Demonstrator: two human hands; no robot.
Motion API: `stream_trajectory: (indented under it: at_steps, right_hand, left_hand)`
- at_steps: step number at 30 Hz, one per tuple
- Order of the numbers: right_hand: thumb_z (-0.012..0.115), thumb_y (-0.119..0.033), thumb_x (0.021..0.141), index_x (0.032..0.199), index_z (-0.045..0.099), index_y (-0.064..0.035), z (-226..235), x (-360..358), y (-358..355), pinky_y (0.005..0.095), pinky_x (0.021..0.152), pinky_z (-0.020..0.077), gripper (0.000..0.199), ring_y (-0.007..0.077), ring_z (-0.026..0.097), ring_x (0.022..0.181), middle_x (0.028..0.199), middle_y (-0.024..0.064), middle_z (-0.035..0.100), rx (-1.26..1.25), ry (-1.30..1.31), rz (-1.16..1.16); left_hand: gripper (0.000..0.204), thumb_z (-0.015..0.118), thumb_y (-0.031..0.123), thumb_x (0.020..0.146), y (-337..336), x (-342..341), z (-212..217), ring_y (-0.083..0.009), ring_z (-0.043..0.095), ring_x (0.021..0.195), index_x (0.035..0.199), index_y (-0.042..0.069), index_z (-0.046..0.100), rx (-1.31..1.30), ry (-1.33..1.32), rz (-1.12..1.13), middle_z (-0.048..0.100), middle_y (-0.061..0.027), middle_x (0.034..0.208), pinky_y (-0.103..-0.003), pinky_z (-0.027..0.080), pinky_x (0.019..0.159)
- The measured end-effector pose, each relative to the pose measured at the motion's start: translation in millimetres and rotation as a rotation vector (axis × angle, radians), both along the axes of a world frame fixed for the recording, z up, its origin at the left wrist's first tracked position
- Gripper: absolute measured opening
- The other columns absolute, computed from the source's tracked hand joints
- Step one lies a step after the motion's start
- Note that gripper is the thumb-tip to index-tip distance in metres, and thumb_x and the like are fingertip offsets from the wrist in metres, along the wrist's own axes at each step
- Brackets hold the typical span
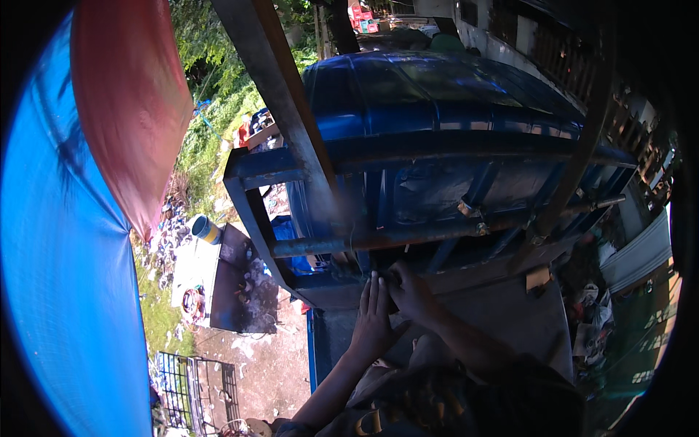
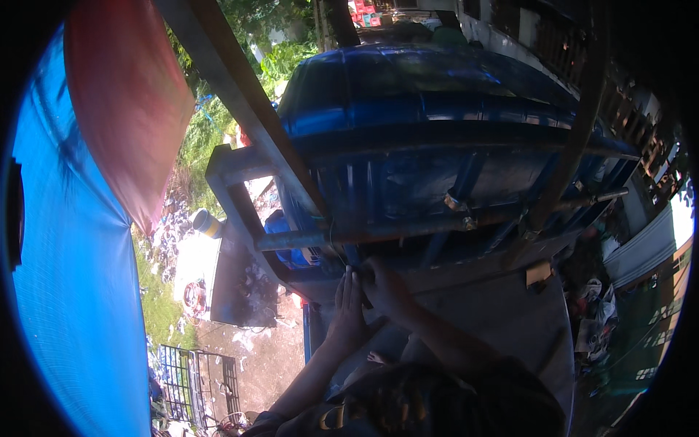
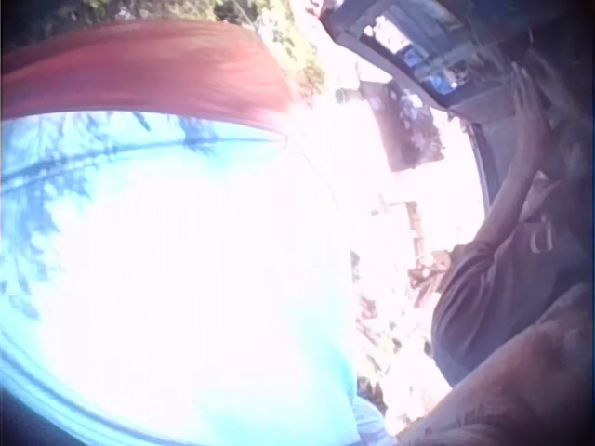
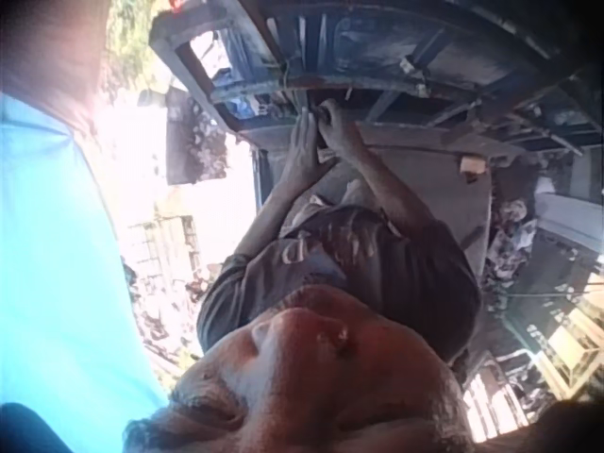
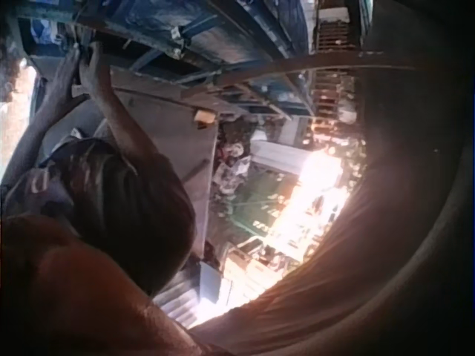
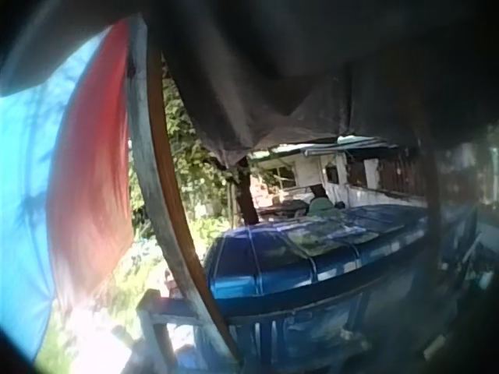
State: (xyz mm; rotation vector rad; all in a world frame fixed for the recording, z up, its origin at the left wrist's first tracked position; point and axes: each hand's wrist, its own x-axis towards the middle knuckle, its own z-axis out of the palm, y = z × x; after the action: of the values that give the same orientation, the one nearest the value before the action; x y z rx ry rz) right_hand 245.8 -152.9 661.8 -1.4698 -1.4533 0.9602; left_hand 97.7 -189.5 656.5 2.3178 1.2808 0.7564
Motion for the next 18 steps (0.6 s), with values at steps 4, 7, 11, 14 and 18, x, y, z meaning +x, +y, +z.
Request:
stream_trajectory:
  at_steps: [4, 7, 11, 14, 18]
  right_hand:
    - [0.065, -0.029, 0.101, 0.116, 0.059, -0.0052, 56, 10, 40, 0.0462, 0.078, 0.0556, 0.028, 0.0384, 0.073, 0.091, 0.096, 0.0203, 0.072, 0.345, -0.208, 0.053]
    - [0.066, -0.033, 0.102, 0.116, 0.058, -0.0060, 148, 36, 97, 0.0455, 0.083, 0.0548, 0.031, 0.0362, 0.072, 0.098, 0.101, 0.0195, 0.071, 0.323, -0.467, 0.221]
    - [0.066, -0.028, 0.101, 0.117, 0.059, -0.0058, 200, 46, 184, 0.0463, 0.082, 0.0540, 0.028, 0.0365, 0.071, 0.099, 0.103, 0.0191, 0.070, 0.472, -0.596, 0.409]
    - [0.068, -0.023, 0.097, 0.118, 0.062, -0.0063, 216, 41, 223, 0.0461, 0.084, 0.0531, 0.027, 0.0351, 0.069, 0.101, 0.106, 0.0172, 0.069, 0.601, -0.636, 0.464]
    - [0.073, -0.020, 0.087, 0.117, 0.066, -0.0087, 191, 55, 259, 0.0431, 0.091, 0.0509, 0.033, 0.0288, 0.063, 0.111, 0.114, 0.0094, 0.065, 0.934, -0.929, 0.443]
  left_hand:
    - [0.104, 0.082, 0.031, 0.085, 15, -25, 38, -0.0481, 0.022, 0.153, 0.162, 0.001, 0.018, 0.137, -0.055, 0.102, 0.019, -0.0290, 0.166, -0.056, 0.028, 0.122]
    - [0.075, 0.072, 0.022, 0.095, 77, -61, 74, -0.0480, 0.026, 0.150, 0.159, 0.010, 0.035, 0.356, -0.053, 0.282, 0.025, -0.0261, 0.165, -0.057, 0.029, 0.120]
    - [0.047, 0.065, 0.015, 0.097, 207, -103, 146, -0.0391, 0.043, 0.141, 0.143, 0.007, 0.056, 0.748, -0.231, 0.337, 0.049, -0.0207, 0.150, -0.049, 0.034, 0.117]
    - [0.038, 0.061, 0.025, 0.101, 272, -122, 179, -0.0357, 0.054, 0.130, 0.134, 0.008, 0.062, 0.654, -0.130, 0.637, 0.061, -0.0151, 0.138, -0.046, 0.042, 0.111]
    - [0.039, 0.063, 0.024, 0.098, 291, -74, 208, -0.0347, 0.056, 0.128, 0.134, 0.009, 0.062, 0.521, 0.083, 0.811, 0.061, -0.0139, 0.136, -0.046, 0.051, 0.100]
